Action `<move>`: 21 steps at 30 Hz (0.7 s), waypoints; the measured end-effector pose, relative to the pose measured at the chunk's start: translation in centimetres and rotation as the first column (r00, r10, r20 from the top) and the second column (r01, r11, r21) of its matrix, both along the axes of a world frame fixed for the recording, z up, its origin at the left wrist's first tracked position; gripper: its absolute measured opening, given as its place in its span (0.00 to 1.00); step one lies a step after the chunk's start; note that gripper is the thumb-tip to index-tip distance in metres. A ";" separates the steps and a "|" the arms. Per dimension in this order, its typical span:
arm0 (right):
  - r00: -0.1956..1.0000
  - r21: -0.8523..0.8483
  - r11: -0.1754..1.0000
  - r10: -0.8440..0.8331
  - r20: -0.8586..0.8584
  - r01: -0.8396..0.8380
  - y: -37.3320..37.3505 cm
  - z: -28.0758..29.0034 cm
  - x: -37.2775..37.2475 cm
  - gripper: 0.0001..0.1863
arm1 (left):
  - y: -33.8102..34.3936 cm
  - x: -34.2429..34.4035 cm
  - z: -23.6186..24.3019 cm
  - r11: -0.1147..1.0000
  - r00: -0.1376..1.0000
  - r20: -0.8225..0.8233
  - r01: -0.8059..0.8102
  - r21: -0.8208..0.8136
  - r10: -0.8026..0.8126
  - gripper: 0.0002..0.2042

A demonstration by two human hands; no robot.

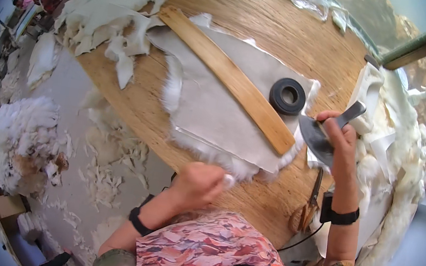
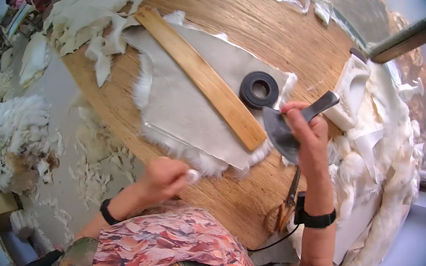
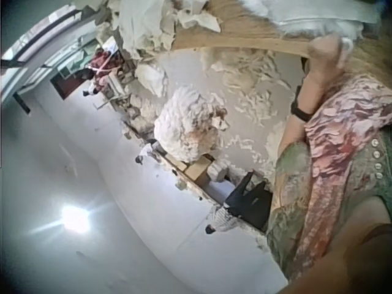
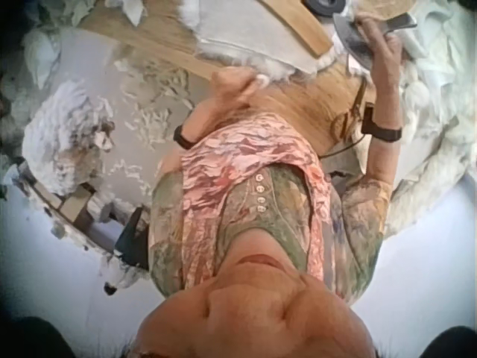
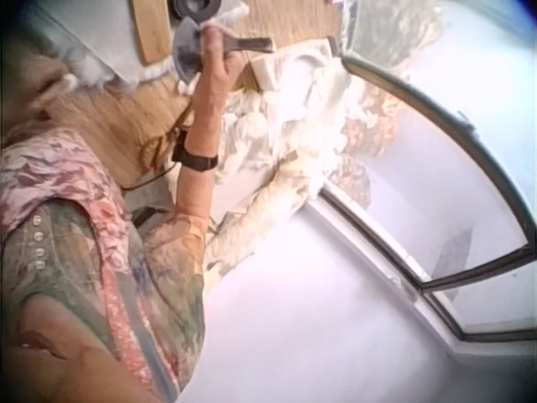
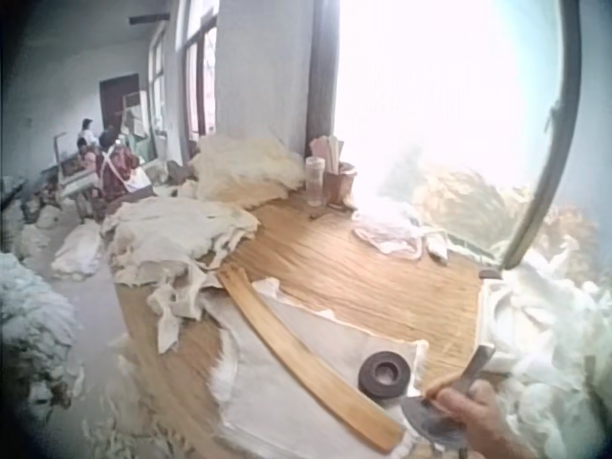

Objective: The recorder is hand-sewing pieces of white fur together and trimming them using a leather knife.

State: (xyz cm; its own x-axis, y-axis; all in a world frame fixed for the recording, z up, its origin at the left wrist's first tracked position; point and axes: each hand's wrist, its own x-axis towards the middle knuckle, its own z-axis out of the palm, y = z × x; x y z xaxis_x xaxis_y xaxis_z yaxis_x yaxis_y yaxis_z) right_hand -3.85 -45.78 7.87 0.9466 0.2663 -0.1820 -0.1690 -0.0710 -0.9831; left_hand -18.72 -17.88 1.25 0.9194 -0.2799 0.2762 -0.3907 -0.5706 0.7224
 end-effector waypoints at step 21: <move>0.902 -0.908 0.406 0.349 0.256 0.101 17.6 -3.1 4.1 0.24 | 13.5 11.3 0.4 0.808 0.847 -0.440 -0.020 -0.589 -0.300 0.22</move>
State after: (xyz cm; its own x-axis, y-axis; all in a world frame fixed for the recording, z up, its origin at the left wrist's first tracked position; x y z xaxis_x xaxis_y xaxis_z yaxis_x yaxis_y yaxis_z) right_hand 0.24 -28.18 4.76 0.9569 0.2841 -0.0596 0.2538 -0.9184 -0.3036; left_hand -7.38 -4.33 1.65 0.9310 -0.3614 -0.0522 0.0647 0.0226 0.9976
